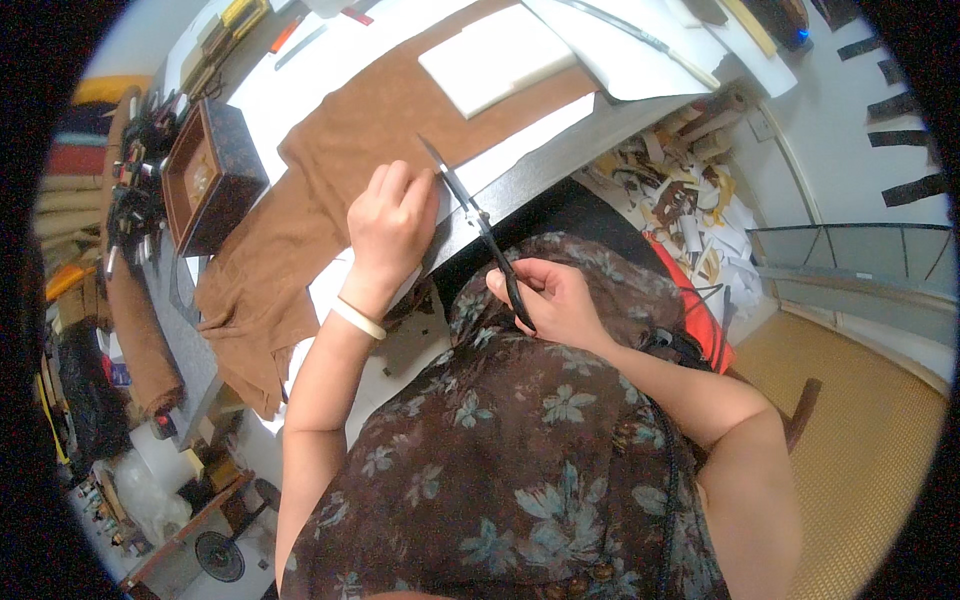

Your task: The person uses a metal ruler and a craft knife to trim a piece of brown cardboard on a white work surface. They then use an iron to press a piece of brown fabric, place the cardboard on the fabric to check alignment, and cut the fabric with scissors. The person folds the fabric around the cardboard to form a cover.

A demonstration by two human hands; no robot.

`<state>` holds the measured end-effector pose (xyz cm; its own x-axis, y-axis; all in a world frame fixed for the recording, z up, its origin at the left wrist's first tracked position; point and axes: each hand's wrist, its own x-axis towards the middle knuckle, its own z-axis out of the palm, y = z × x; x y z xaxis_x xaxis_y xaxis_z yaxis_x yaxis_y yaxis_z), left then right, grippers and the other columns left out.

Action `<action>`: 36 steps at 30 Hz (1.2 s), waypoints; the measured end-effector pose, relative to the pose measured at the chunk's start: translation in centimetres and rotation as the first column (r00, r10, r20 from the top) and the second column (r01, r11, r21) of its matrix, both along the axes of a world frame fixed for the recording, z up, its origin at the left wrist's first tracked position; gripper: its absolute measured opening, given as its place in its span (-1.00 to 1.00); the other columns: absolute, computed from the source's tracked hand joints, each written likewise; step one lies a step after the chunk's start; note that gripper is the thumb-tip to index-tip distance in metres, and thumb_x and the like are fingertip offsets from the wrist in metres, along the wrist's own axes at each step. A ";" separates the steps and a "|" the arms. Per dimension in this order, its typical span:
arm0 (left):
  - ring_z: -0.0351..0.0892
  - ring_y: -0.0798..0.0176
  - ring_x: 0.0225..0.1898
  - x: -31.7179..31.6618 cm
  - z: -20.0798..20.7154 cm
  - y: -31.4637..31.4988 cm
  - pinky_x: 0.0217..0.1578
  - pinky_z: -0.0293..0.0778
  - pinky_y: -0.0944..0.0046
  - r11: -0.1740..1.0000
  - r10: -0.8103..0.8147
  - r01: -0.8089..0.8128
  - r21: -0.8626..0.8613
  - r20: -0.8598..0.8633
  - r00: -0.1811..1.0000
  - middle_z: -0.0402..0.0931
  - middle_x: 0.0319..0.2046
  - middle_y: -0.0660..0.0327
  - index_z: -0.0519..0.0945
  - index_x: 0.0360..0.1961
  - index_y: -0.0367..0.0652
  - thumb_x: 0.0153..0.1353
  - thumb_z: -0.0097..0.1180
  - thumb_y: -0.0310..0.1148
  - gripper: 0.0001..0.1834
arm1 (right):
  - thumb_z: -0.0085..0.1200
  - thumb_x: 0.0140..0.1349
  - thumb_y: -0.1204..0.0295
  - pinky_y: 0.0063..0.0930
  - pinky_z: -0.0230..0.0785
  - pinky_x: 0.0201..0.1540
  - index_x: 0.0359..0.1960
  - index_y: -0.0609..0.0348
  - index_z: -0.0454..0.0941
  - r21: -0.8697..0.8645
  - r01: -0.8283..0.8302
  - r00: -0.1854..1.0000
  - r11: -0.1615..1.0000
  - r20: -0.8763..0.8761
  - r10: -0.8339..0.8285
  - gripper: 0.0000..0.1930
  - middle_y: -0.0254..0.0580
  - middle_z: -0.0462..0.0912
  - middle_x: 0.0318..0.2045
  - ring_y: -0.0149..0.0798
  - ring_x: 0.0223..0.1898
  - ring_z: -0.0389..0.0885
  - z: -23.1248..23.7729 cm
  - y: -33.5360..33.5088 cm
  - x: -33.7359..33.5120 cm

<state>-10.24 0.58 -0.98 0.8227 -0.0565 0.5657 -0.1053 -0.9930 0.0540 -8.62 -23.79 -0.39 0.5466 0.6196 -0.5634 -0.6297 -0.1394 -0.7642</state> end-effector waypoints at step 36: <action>0.53 0.19 -0.34 0.1 -0.3 -0.1 -0.43 0.51 0.21 1.000 -0.011 0.011 0.012 0.010 1.000 0.41 -0.41 0.24 0.63 -0.40 -0.16 0.08 0.26 -0.51 -0.94 | 0.32 0.46 0.27 -0.68 0.22 -0.57 -0.04 0.21 0.71 0.024 0.048 0.999 0.999 -0.015 -0.048 -0.74 -0.53 0.61 -0.49 -0.66 -0.58 0.46 -0.3 -0.2 -1.2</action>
<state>-10.13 0.47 -1.25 0.8160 -0.0726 0.5735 -0.1169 -0.9923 0.0407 -9.79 -23.97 -0.66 0.5679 0.6062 -0.5567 -0.6463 -0.0903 -0.7577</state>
